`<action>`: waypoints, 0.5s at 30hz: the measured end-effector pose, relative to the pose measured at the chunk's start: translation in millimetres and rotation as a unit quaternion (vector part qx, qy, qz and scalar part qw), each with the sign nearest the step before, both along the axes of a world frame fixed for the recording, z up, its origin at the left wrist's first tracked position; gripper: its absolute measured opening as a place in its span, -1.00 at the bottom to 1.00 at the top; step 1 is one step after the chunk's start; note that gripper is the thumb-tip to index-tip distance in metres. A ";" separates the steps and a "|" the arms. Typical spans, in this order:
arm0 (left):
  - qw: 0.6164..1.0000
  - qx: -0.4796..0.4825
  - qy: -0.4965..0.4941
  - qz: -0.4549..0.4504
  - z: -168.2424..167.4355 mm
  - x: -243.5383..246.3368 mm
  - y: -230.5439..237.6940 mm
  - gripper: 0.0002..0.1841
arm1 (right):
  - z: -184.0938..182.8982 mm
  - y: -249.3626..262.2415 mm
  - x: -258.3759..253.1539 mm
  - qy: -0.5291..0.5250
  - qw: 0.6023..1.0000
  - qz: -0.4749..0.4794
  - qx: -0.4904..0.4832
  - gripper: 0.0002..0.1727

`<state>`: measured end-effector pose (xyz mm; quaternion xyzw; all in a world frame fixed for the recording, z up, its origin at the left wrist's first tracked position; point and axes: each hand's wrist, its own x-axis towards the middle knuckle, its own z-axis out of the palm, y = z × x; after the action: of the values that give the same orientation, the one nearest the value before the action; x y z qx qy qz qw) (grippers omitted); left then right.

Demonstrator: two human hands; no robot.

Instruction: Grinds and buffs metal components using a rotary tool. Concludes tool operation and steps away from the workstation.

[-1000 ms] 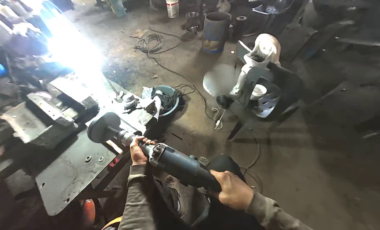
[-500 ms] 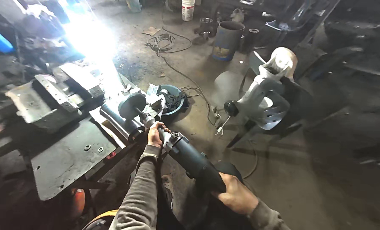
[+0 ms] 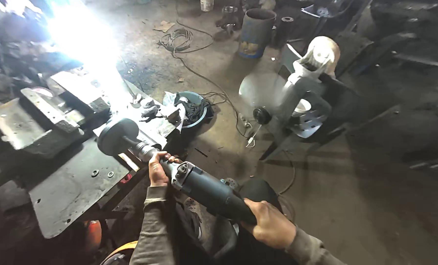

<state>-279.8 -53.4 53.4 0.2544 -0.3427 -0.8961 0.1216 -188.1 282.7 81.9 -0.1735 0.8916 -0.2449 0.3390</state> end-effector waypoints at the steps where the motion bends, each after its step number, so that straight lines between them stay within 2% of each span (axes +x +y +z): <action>1: 1.000 0.005 0.001 0.004 -0.1 4.4 -0.6 -0.62 | 0.1 -0.3 0.6 0.000 1.000 0.005 0.002 -0.46; 7: 1.000 0.002 0.004 0.003 1.4 6.4 0.7 -0.60 | -0.8 0.7 2.7 -0.005 1.000 0.001 -0.007 -0.46; 11: 0.999 -0.042 -0.010 -0.016 2.0 -6.4 5.5 -0.68 | -4.0 1.7 3.1 -0.002 1.000 -0.023 -0.020 -0.44; 15: 0.998 -0.044 -0.030 -0.045 -1.4 -24.0 13.1 -0.73 | -8.6 4.3 4.1 0.008 0.998 -0.056 -0.034 -0.43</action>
<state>-303.8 -40.3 52.0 0.2602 -0.3965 -0.8766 0.0816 -184.0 287.0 73.3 -0.1367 0.8937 -0.2921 0.3120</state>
